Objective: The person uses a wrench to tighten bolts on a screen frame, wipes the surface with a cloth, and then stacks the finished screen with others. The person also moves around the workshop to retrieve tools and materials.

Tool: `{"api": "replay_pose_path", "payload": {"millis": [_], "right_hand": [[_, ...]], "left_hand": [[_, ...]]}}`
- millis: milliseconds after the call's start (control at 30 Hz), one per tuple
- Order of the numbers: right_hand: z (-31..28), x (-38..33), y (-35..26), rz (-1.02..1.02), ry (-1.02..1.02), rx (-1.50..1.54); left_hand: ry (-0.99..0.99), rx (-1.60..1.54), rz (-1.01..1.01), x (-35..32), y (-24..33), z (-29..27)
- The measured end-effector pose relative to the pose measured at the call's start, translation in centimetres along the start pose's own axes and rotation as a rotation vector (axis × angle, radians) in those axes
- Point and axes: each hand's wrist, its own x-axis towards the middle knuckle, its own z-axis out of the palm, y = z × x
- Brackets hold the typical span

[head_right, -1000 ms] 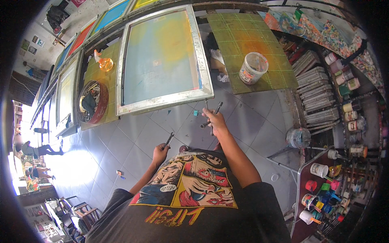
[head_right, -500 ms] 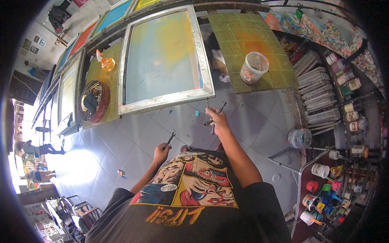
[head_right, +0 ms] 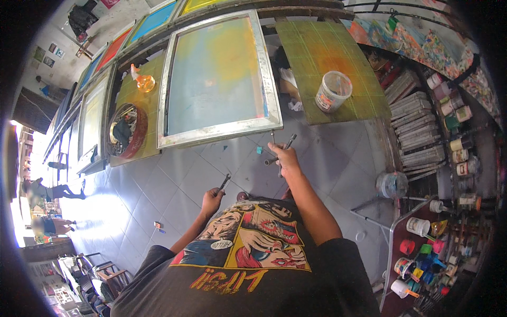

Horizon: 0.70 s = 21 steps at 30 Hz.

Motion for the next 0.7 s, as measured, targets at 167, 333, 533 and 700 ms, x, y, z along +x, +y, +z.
{"api": "replay_pose_path", "payload": {"millis": [167, 333, 533, 700], "right_hand": [[0.2, -0.9, -0.6, 0.013, -0.095, 0.107], [-0.1, -1.0, -0.6, 0.058, -0.185, 0.195], [0.1, -0.2, -0.1, -0.019, -0.037, 0.065], [0.3, -0.1, 0.1, -0.011, -0.009, 0.040]], "left_hand": [[0.018, -0.099, -0.001, 0.5, 4.3, -0.9], [0.336, 0.103, 0.391, 4.2, 11.1, -3.9], [0.356, 0.426, 0.615, 12.7, 17.2, -7.0], [0.173, 0.550, 0.565, 16.9, 18.4, -7.4]]}}
